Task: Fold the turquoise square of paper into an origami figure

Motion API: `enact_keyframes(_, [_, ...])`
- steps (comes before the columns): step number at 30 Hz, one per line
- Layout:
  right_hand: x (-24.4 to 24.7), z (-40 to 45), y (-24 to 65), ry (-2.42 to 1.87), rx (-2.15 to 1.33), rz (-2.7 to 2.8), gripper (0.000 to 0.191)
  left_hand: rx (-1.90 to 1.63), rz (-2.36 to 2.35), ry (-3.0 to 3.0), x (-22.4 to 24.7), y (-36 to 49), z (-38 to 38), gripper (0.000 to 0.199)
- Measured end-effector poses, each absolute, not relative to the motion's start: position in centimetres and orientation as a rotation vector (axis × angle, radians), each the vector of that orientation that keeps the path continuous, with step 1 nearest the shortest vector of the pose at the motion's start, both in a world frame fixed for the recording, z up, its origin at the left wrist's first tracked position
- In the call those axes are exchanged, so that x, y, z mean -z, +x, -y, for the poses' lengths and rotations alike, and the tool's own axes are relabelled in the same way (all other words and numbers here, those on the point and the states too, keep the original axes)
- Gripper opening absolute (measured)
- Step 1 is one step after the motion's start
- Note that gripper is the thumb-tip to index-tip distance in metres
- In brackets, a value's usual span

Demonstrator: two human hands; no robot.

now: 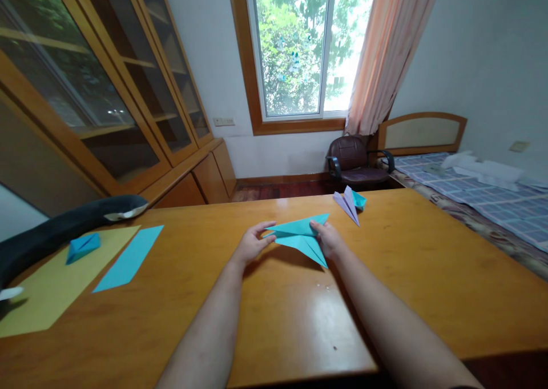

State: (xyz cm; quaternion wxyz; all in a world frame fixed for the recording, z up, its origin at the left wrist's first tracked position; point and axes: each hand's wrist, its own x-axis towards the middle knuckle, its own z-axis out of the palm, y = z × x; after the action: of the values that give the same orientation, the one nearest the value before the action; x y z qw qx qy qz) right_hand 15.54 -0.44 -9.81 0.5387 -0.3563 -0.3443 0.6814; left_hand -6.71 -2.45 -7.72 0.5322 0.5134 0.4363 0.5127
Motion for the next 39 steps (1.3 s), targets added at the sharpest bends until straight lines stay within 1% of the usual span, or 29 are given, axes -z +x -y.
enact_keyframes(6, [9.9, 0.8, 16.3, -0.765, -1.842, 0.911, 0.032, -0.936, -0.955, 1.303, 6.8, -7.0, 3.6, 0.060])
enact_keyframes(12, [10.0, 1.1, 16.9, -0.751, -1.933, 1.002, 0.035, -0.729, -0.803, 1.237, 5.3, -7.3, 4.9, 0.064])
enact_keyframes(20, [10.7, 0.6, 17.1, -0.804, -1.930, 0.899, 0.032, -0.747, -0.721, 1.217, 5.9, -7.4, 4.9, 0.071])
enact_keyframes(23, [10.7, 0.7, 17.0, -0.776, -1.972, 0.908, 0.032, -0.687, -0.678, 1.252, 6.4, -7.1, 4.8, 0.067])
enact_keyframes(28, [10.9, 1.1, 16.5, -0.709, -2.036, 0.964, 0.036, -0.664, -0.693, 1.341, 7.0, -5.8, 4.6, 0.064])
enact_keyframes(32, [10.7, 1.3, 16.6, -0.708, -2.020, 0.992, 0.037, -0.663, -0.757, 1.394, 7.3, -5.2, 4.2, 0.055])
enact_keyframes(36, [10.2, 1.0, 17.4, -0.606, -1.960, 1.077, 0.032, -0.738, -0.856, 1.377, 7.4, -5.6, 3.8, 0.050])
enact_keyframes(39, [10.0, 0.6, 18.3, -0.599, -1.958, 1.171, 0.035, -0.830, -0.941, 1.288, 7.5, -6.1, 3.6, 0.052])
